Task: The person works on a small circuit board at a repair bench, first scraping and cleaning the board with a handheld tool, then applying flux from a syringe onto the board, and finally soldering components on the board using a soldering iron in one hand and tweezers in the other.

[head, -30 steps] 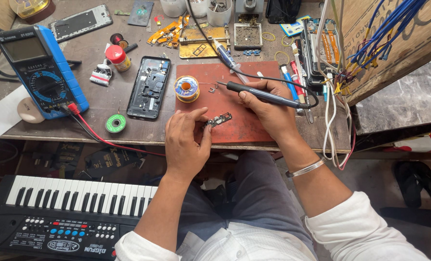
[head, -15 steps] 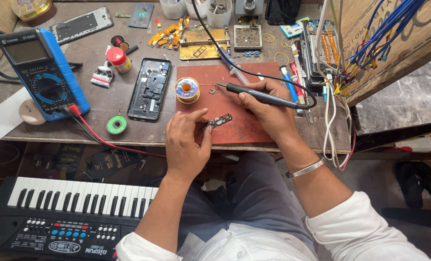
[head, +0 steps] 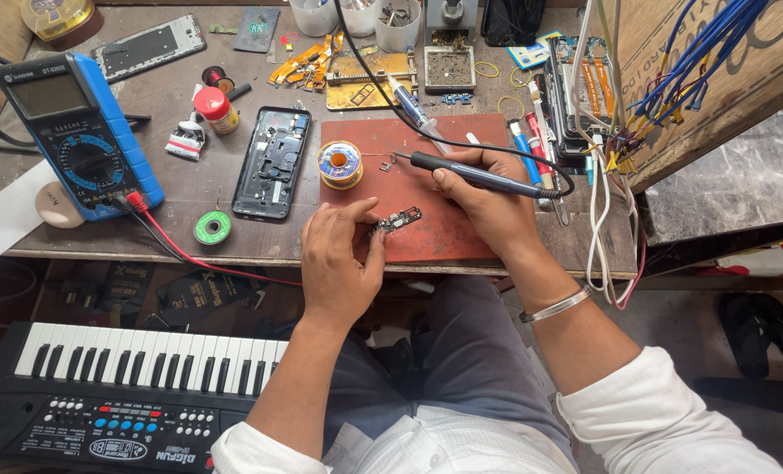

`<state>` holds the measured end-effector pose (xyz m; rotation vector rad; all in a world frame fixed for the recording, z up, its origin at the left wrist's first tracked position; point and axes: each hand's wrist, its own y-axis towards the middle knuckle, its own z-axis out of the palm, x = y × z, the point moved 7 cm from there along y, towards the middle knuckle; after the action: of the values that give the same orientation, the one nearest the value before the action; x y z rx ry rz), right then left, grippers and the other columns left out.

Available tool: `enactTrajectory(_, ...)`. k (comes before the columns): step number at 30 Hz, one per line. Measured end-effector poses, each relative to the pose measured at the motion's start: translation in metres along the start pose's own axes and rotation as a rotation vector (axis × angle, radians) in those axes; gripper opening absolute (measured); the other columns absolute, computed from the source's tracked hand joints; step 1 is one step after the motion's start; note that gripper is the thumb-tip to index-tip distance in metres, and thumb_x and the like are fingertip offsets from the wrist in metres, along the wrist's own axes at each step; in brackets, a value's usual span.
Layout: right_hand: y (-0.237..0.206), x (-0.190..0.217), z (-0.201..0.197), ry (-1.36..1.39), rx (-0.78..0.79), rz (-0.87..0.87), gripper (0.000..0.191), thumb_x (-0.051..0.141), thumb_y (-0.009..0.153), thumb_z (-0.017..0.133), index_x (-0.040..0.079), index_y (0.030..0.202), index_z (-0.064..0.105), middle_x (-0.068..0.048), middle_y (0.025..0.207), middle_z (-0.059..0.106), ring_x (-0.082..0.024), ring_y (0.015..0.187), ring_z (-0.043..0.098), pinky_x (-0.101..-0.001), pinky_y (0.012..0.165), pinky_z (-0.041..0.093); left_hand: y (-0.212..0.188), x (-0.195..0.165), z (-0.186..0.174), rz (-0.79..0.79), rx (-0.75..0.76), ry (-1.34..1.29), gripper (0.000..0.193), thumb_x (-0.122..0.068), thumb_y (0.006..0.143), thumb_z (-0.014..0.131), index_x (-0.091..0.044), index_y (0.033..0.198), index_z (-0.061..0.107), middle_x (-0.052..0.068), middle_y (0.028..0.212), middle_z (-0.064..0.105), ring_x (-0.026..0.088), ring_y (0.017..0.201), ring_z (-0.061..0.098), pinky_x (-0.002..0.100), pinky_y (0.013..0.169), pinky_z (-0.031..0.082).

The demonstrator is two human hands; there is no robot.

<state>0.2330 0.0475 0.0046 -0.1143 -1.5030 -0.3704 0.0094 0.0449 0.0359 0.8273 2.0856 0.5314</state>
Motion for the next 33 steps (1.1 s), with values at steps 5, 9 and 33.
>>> enactTrajectory(5, -0.001, 0.002, -0.001, -0.025, -0.016, 0.001, 0.02, 0.008, 0.093, 0.076, 0.0, 0.11, 0.068, -0.006, 0.093, 0.075, -0.007, 0.08, 0.069, -0.0208, 0.07, 0.056, 0.0, 0.0, 0.0, 0.001, 0.001, 0.001, 0.039, -0.008, 0.09, 0.072, -0.011, 0.128, 0.061, 0.0, 0.101, 0.07, 0.025, 0.105, 0.063, 0.05, 0.115, 0.04)
enactTrajectory(9, -0.001, 0.003, 0.001, -0.004, -0.001, -0.011, 0.02, 0.007, 0.094, 0.076, 0.0, 0.111, 0.068, -0.006, 0.094, 0.075, -0.007, 0.081, 0.069, -0.0208, 0.071, 0.056, 0.0, 0.0, 0.0, 0.0, 0.001, 0.002, 0.039, -0.008, 0.09, 0.072, -0.011, 0.127, 0.061, 0.0, 0.101, 0.07, 0.025, 0.105, 0.063, 0.05, 0.114, 0.04)
enactTrajectory(33, -0.015, 0.012, -0.004, -0.03, -0.11, -0.244, 0.024, 0.009, 0.096, 0.076, 0.001, 0.114, 0.062, -0.004, 0.097, 0.069, -0.006, 0.085, 0.064, -0.0223, 0.074, 0.053, -0.002, 0.0, 0.0, 0.029, -0.025, 0.027, 0.034, -0.008, 0.091, 0.071, -0.009, 0.125, 0.062, 0.003, 0.102, 0.072, 0.028, 0.105, 0.064, 0.05, 0.112, 0.042)
